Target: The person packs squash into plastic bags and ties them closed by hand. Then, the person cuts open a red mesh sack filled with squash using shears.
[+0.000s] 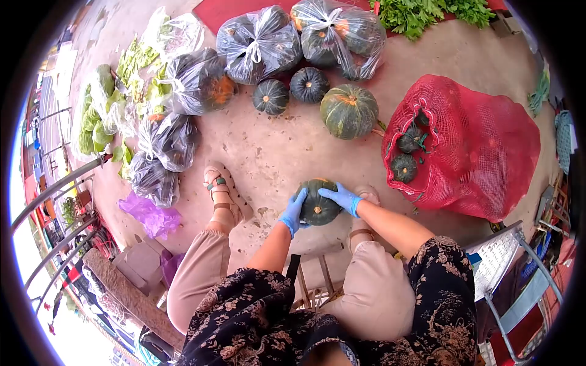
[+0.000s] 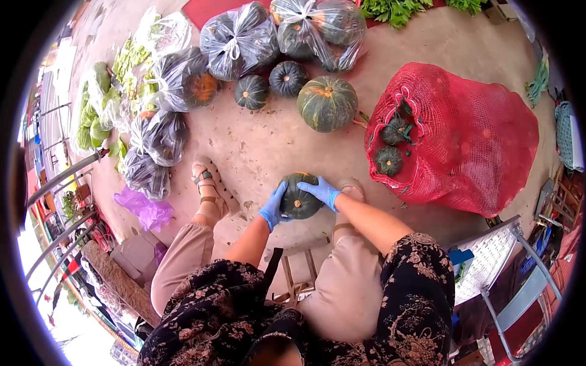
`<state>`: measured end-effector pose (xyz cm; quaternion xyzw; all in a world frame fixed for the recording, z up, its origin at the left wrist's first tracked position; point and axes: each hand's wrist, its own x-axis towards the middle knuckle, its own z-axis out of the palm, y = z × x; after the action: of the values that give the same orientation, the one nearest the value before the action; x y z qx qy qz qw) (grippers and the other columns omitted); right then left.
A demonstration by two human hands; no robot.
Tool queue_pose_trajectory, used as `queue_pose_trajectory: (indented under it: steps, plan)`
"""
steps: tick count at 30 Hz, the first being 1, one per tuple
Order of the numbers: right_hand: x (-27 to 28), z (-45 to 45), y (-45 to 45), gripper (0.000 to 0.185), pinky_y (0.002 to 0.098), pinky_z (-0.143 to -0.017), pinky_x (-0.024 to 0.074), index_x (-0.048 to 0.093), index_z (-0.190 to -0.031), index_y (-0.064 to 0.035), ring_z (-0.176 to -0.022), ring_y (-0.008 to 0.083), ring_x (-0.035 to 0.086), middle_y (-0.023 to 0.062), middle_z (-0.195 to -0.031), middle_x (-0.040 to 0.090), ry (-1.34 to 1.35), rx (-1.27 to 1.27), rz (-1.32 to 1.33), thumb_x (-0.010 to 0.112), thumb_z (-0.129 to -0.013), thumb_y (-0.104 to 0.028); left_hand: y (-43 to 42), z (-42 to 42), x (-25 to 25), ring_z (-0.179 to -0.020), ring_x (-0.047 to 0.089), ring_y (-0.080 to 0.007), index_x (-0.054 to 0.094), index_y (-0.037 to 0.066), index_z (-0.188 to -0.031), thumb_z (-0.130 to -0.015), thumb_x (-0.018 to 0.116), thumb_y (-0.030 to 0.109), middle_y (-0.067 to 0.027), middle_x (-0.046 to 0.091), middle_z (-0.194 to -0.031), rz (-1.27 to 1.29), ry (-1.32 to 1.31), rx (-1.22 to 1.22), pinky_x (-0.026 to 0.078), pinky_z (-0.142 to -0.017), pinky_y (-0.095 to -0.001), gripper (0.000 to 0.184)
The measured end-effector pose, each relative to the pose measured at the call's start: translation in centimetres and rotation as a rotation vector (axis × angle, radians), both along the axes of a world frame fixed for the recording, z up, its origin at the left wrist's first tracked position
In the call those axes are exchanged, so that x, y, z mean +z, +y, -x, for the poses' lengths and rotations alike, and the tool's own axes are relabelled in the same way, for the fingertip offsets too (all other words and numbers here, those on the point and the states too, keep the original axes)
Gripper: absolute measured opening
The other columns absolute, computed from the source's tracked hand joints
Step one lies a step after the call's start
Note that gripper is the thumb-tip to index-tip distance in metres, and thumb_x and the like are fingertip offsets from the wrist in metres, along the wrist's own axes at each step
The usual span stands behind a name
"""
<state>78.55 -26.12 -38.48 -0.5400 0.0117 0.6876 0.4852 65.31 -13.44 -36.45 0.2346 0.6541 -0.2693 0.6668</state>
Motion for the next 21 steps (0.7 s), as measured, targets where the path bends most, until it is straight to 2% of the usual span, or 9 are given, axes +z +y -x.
queue_pose_trajectory:
  steps: [4, 5, 6, 7, 10, 14, 16, 20, 21]
  plan:
    - [3.5, -4.3, 5.7, 0.057, 0.0312, -0.082, 0.0469, 0.051, -0.114, -0.0014, -0.094, 0.0172, 0.056, 0.0095, -0.107, 0.058, 0.011, -0.27, 0.146, 0.069, -0.074, -0.037, 7.5, -7.7, 2.2, -0.112, 0.042, -0.0258, 0.023, 0.025, -0.135, -0.064, 0.072, 0.053, -0.0058, 0.042, -0.127, -0.368, -0.25, -0.248, 0.038, -0.08, -0.0493, 0.09]
    - [1.5, -4.7, 6.8, 0.062, 0.0311, -0.082, 0.0468, 0.049, -0.116, -0.0003, -0.095, 0.018, 0.056, 0.0102, -0.108, 0.057, -0.13, -0.301, -0.021, 0.071, -0.072, -0.038, 9.5, -8.9, 1.1, -0.107, 0.046, -0.0245, 0.022, 0.018, -0.136, -0.064, 0.074, 0.048, -0.0079, 0.047, -0.121, -0.506, -0.323, -0.331, 0.042, -0.076, -0.0455, 0.094]
    - [-0.2, -5.1, 7.9, 0.067, 0.0309, -0.082, 0.0466, 0.047, -0.117, 0.0009, -0.098, 0.0182, 0.055, 0.0107, -0.11, 0.057, -0.15, -0.308, -0.076, 0.072, -0.07, -0.04, 11.4, -9.9, -0.2, -0.097, 0.053, -0.0215, 0.027, 0.013, -0.134, -0.068, 0.073, 0.043, -0.0086, 0.051, -0.114, -0.603, -0.42, -0.384, 0.046, -0.068, -0.038, 0.086]
    - [1.2, -6.0, 8.8, 0.068, 0.0318, -0.082, 0.0465, 0.047, -0.118, 0.0011, -0.099, 0.0185, 0.055, 0.0117, -0.11, 0.057, -0.138, -0.321, 0.019, 0.072, -0.069, -0.04, 13.4, -10.9, -2.3, -0.095, 0.055, -0.0217, 0.029, -0.002, -0.131, -0.067, 0.077, 0.031, -0.0146, 0.054, -0.111, -0.608, -0.547, -0.256, 0.047, -0.08, -0.0325, 0.087]
    - [-2.2, -6.5, 9.7, 0.069, 0.0335, -0.088, 0.0425, 0.047, -0.118, 0.0027, -0.103, 0.0224, 0.053, 0.014, -0.114, 0.056, -0.315, -0.274, -0.095, 0.071, -0.07, -0.04, 14.7, -14.5, 0.7, -0.09, 0.057, -0.0207, 0.04, -0.001, -0.121, -0.068, 0.077, 0.03, -0.013, 0.057, -0.105, -0.612, -0.477, -0.366, 0.047, -0.079, -0.0305, 0.072]
    - [1.3, -9.4, 4.7, 0.037, 0.037, -0.078, 0.0458, 0.062, -0.095, -0.0043, -0.087, 0.0312, 0.06, 0.0219, -0.093, 0.061, -0.705, 0.059, 0.134, 0.059, -0.076, -0.035, 14.2, -11.4, -5.1, -0.092, 0.057, -0.0229, 0.039, -0.007, -0.12, -0.065, 0.079, 0.03, -0.0158, 0.055, -0.107, -0.886, -0.664, -0.527, 0.047, -0.081, -0.0324, 0.078]
    - [2.9, -11.2, 0.4, 0.027, 0.0405, -0.073, 0.0461, 0.064, -0.083, -0.0067, -0.074, 0.0325, 0.06, 0.0214, -0.077, 0.061, -0.892, -0.05, 0.176, 0.056, -0.076, -0.031, 12.1, -10.0, -4.3, -0.109, 0.047, -0.0297, 0.033, -0.009, -0.126, -0.061, 0.079, 0.035, -0.0242, 0.044, -0.121, -1.116, -0.644, -0.724, 0.039, -0.093, -0.0372, 0.091]
    - [1.7, -13.6, -9.1, 0.036, 0.0451, -0.075, 0.0447, 0.058, -0.094, -0.0065, -0.091, 0.0349, 0.054, 0.0165, -0.096, 0.058, -1.508, 0.01, 0.79, 0.062, -0.071, -0.035, 7.6, -10.1, -0.8, -0.119, 0.036, -0.037, 0.033, -0.007, -0.127, -0.065, 0.075, 0.032, -0.0279, 0.035, -0.128, -1.395, -0.443, -0.778, 0.028, -0.101, -0.0405, 0.085]
    - [3.0, -13.9, -10.1, 0.05, 0.0452, -0.078, 0.0443, 0.053, -0.103, -0.0055, -0.098, 0.0352, 0.051, 0.017, -0.106, 0.053, -1.404, 0.097, 0.917, 0.065, -0.068, -0.039, 6.9, -10.1, -0.6, -0.119, 0.034, -0.0381, 0.033, -0.006, -0.127, -0.066, 0.074, 0.029, -0.0282, 0.034, -0.129, -1.479, -0.354, -0.812, 0.026, -0.102, -0.0412, 0.082]
